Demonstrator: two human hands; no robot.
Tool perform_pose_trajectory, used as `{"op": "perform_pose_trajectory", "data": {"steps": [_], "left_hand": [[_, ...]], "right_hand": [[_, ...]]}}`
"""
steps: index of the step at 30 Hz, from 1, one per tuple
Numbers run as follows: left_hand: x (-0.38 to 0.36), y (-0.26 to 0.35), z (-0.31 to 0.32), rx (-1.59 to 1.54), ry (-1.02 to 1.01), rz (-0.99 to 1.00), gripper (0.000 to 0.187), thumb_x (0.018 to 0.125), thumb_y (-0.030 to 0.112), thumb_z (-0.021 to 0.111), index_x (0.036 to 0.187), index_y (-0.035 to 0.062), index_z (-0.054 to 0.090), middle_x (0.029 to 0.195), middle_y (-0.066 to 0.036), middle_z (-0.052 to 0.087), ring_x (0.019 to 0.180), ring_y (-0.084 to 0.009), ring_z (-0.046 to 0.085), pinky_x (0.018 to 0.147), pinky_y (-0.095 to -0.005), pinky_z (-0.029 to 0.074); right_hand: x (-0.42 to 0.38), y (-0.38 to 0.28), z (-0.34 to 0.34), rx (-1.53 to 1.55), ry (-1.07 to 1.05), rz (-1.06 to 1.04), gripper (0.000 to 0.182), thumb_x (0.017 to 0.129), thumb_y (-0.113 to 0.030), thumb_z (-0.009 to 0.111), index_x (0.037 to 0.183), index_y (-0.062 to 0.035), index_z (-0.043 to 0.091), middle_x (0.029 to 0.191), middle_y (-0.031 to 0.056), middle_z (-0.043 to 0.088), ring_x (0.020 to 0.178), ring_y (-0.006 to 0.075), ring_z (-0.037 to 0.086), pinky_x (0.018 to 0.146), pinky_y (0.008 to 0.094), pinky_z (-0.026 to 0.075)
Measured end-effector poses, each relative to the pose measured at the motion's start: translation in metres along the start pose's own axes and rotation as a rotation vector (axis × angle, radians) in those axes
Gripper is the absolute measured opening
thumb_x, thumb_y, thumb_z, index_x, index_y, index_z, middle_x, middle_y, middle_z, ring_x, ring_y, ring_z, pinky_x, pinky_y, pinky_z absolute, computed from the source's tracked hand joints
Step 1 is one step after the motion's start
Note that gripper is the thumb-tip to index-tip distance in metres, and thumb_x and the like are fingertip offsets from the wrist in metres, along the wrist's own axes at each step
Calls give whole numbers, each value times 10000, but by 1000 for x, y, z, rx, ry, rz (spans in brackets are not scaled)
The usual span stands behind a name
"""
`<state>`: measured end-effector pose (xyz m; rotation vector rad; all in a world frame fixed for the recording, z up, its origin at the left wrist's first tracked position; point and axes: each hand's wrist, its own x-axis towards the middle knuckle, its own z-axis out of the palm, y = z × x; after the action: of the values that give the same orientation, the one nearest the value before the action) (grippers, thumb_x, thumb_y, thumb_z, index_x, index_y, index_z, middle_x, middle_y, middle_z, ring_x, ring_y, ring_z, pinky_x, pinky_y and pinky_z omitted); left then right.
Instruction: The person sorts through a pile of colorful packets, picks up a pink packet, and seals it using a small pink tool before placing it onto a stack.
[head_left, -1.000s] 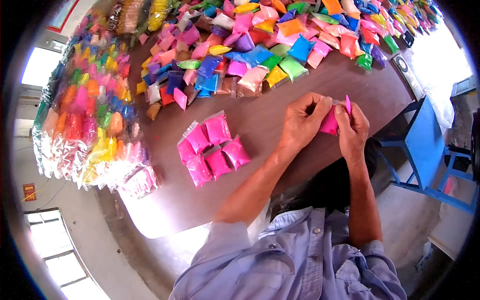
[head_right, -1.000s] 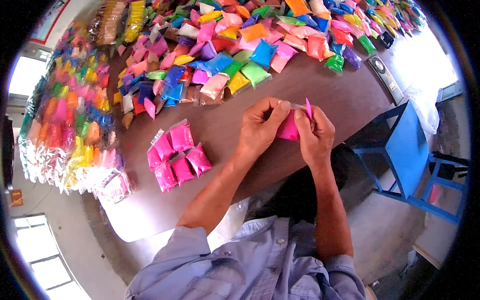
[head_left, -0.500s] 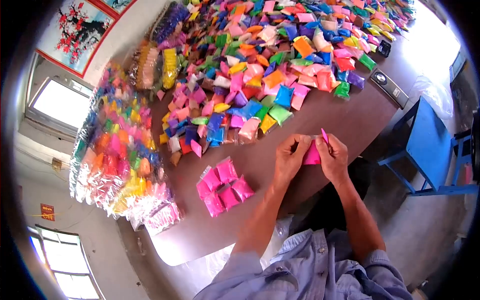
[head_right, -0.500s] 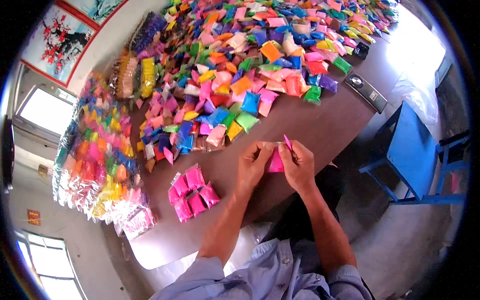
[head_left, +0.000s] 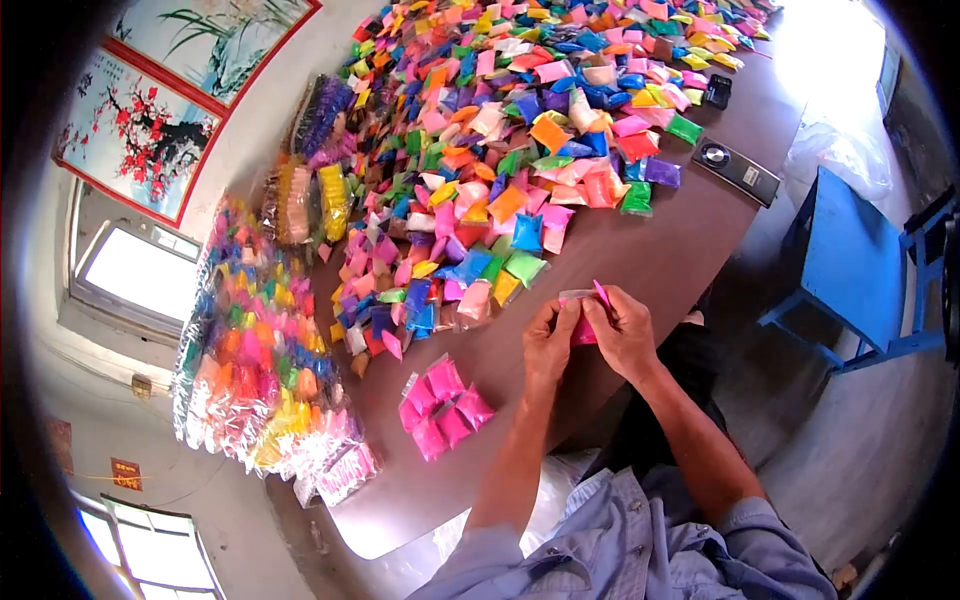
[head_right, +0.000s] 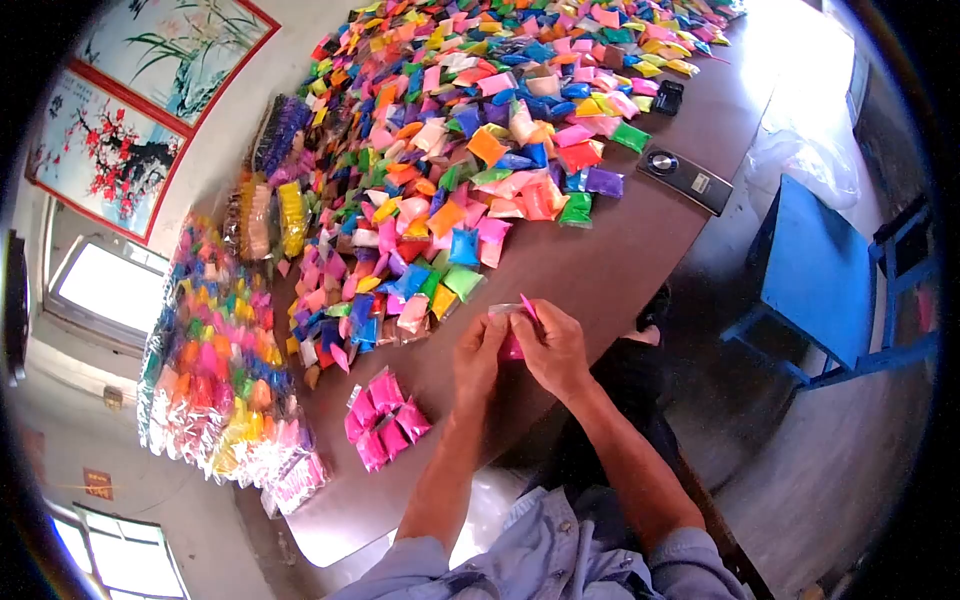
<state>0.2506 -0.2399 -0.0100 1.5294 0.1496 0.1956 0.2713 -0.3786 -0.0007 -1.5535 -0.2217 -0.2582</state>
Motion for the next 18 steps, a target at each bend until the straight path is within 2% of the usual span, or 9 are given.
{"op": "perform_pose_trajectory", "data": {"steps": [5,7,8,10,14,16,17,18], "left_hand": [[-2,7,7,207,26,61,211,1054,212,643,951,41,713,813,90,581,737,-17,479,631,-207,400],[0,-2,4,243,32,75,236,1057,222,640,914,43,696,790,93,552,725,-18,458,612,-213,384],[3,-7,2,178,50,87,257,1061,226,634,882,46,674,775,96,525,717,-19,438,598,-219,368],[3,-7,3,115,65,96,281,1065,230,629,850,50,651,760,99,497,709,-20,419,585,-225,352],[3,-10,1,78,65,53,306,1065,233,629,812,60,635,748,101,486,700,-19,407,581,-223,337],[2,-10,1,74,52,32,310,1066,232,627,806,63,635,746,102,482,697,-20,404,580,-225,337],[2,-11,1,99,44,41,314,1067,231,625,803,62,634,742,98,484,695,-22,406,580,-228,338],[0,-5,4,123,36,49,317,1068,230,624,800,62,633,738,95,486,693,-24,408,580,-230,340]], "right_hand": [[0,0,-3,34,32,45,170,984,-166,674,960,2,663,735,111,584,625,181,557,592,338,464],[0,1,-3,-33,3,-17,170,1012,-161,661,1002,8,658,723,53,538,659,101,496,603,295,448],[0,1,-3,-31,6,-13,170,1012,-161,661,1002,8,658,723,53,538,659,101,496,603,295,448],[2,-3,-3,-44,-36,-36,195,1008,-181,663,998,14,652,727,105,550,650,141,517,609,322,462],[1,-5,-8,-26,-68,10,207,1004,-193,665,997,14,652,734,130,563,655,161,531,613,336,467],[0,-6,-9,-28,-55,24,249,1011,-228,642,976,18,641,796,191,621,668,268,601,630,382,494],[0,-5,-9,-28,-51,28,249,1011,-228,642,976,18,641,796,191,621,668,268,601,630,382,494],[0,-3,-9,-19,-19,29,226,1007,-211,655,998,15,650,768,152,596,667,210,568,623,353,480]]}}
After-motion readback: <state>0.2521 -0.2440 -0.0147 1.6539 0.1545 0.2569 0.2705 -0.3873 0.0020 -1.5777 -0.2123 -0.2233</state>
